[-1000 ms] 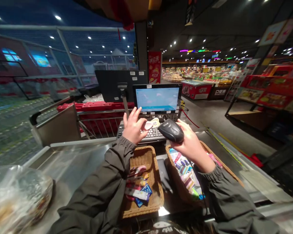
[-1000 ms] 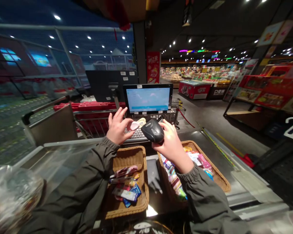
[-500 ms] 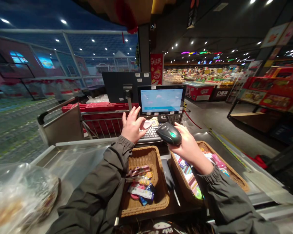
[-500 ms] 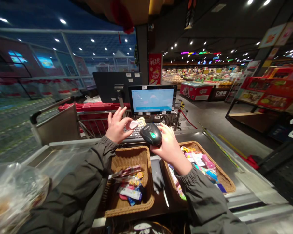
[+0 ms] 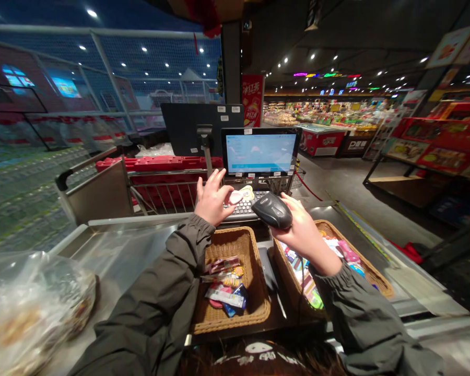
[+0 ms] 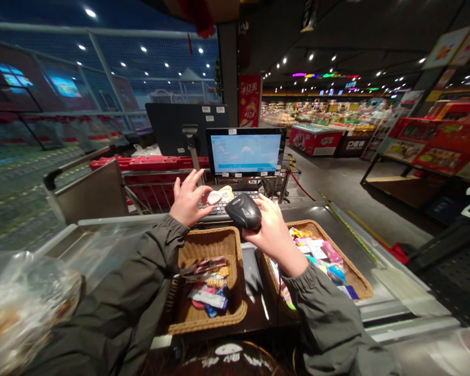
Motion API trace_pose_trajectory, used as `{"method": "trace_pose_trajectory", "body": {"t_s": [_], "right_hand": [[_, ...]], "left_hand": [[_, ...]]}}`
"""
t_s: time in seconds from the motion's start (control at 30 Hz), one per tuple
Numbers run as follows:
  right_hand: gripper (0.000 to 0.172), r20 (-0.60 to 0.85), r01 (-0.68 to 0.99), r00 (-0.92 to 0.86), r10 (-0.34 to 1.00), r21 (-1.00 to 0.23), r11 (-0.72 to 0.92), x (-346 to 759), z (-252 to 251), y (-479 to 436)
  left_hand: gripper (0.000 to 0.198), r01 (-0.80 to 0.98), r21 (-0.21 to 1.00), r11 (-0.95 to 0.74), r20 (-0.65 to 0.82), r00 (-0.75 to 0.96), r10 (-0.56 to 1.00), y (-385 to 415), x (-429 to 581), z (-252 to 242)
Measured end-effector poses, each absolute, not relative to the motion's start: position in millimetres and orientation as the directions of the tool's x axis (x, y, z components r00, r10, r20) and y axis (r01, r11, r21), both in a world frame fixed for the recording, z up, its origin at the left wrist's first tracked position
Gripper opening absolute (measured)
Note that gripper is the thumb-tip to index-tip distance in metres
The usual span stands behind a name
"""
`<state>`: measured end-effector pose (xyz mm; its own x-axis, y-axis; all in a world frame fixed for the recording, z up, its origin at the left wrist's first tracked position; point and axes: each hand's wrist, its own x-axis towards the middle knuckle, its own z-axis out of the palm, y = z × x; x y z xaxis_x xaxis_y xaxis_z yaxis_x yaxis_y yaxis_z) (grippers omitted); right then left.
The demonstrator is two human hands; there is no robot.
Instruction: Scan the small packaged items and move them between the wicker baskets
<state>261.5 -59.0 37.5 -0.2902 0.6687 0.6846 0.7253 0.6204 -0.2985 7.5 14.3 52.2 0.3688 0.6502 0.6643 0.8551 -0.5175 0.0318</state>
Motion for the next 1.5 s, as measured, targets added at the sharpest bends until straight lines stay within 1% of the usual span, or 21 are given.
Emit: {"method": "trace_pose_trajectory", "body": {"t_s": [0.17, 0.37, 0.53, 0.67, 0.93, 1.03, 1.13, 1.23, 1.33, 1.4, 1.5], "right_hand": [[0.044, 0.657, 0.738, -0.290, 0.696, -0.309, 0.600, 261.7, 29.3, -58.1], [0.039, 0.621, 0.731, -0.315, 0.718, -0.324, 0.600, 258.9, 18.4, -56.3], [0.044, 0.593, 0.715, -0.303, 0.746, -0.375, 0.589, 252.8, 9.9, -56.6], [0.044, 0.553, 0.707, -0.292, 0.780, -0.425, 0.566, 248.4, 3.1, -57.7], [0.044, 0.469, 0.724, -0.311, 0.827, -0.447, 0.526, 241.8, -13.3, -61.2], [0.044, 0.449, 0.725, -0.309, 0.838, -0.459, 0.513, 240.5, -18.2, -62.9], [0.041, 0.439, 0.730, -0.296, 0.848, -0.468, 0.498, 241.0, -20.3, -64.8], [0.040, 0.451, 0.730, -0.289, 0.844, -0.466, 0.499, 243.4, -19.0, -66.6], [0.043, 0.446, 0.724, -0.291, 0.846, -0.476, 0.500, 247.7, -16.9, -68.0], [0.045, 0.439, 0.722, -0.289, 0.851, -0.483, 0.495, 250.9, -17.3, -68.7], [0.042, 0.445, 0.735, -0.274, 0.853, -0.474, 0.484, 254.9, -21.2, -69.8]], "left_hand": [[0.030, 0.854, 0.075, -0.514, 0.619, 0.365, 0.696, 11.5, 1.8, 37.1], [0.031, 0.867, 0.098, -0.489, 0.557, 0.359, 0.749, 7.5, -9.8, 11.5], [0.032, 0.873, 0.109, -0.476, 0.522, 0.358, 0.775, 5.8, -18.4, -8.2], [0.032, 0.869, 0.119, -0.481, 0.495, 0.368, 0.787, 3.1, -24.0, -20.6], [0.035, 0.861, 0.128, -0.493, 0.384, 0.415, 0.825, -5.2, -30.9, -42.3], [0.033, 0.841, 0.126, -0.525, 0.305, 0.471, 0.828, -7.2, -31.2, -58.7], [0.031, 0.825, 0.132, -0.550, 0.185, 0.525, 0.831, -8.5, -29.8, -80.9], [0.037, 0.811, 0.141, -0.568, 0.002, 0.573, 0.819, -8.6, -26.6, -103.2], [0.041, 0.808, 0.146, -0.571, -0.198, 0.589, 0.783, -7.8, -22.5, -121.4], [0.042, 0.804, 0.147, -0.576, -0.256, 0.593, 0.763, -7.0, -19.8, -130.9], [0.043, 0.798, 0.148, -0.584, -0.285, 0.600, 0.748, -5.3, -16.8, -141.6]]}}
